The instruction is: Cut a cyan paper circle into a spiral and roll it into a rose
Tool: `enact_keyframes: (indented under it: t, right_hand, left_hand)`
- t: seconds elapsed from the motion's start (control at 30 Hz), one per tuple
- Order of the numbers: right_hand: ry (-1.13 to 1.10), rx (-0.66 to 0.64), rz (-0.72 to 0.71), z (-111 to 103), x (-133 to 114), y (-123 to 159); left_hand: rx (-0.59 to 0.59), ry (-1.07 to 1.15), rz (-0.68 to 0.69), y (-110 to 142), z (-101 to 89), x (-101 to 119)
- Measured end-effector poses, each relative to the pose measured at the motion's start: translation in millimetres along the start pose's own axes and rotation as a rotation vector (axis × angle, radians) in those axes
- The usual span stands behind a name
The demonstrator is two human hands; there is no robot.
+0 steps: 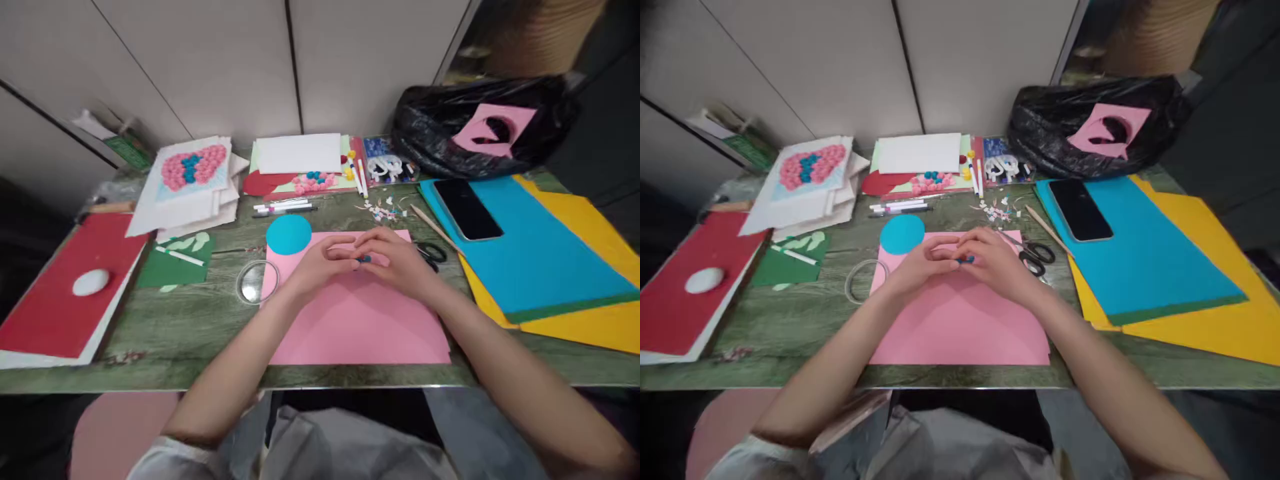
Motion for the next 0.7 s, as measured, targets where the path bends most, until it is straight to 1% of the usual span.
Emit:
enact_keyframes:
  t: [0.17, 0.27, 0.43, 0.5, 0.6, 0.7]
  right_hand:
    - [0.044, 0.075, -0.022, -3, 1, 3]
    - [0.054, 0.094, -0.024, -2, 1, 5]
    - [0.052, 0.083, -0.018, -3, 0, 5]
    - [0.046, 0.067, -0.011, -5, 0, 5]
    - [0.028, 0.043, -0.013, -7, 1, 4]
    - [-0.007, 0.021, -0.016, -8, 3, 3]
  left_hand:
    - [0.101, 0.134, 0.017, 1, 1.0, -7]
    - [0.129, 0.203, 0.024, -1, -0.3, -12]
    - [0.111, 0.188, 0.018, -1, -1.5, -9]
    - [0.097, 0.15, -0.002, -1, -2.6, -6]
    - [0.044, 0.077, -0.036, -1, -3.0, -3]
    - [0.008, -0.01, -0.041, -2, -4.3, 0]
Point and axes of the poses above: each hand's wrist, its own y-axis away from the middle knuckle, its own z-axis out of the palm, x = y × z, the point moved 8 cm from there along -y, towards the middle knuckle, and after that the axes turned 2 degrees about -y, right-handed, at the moved point
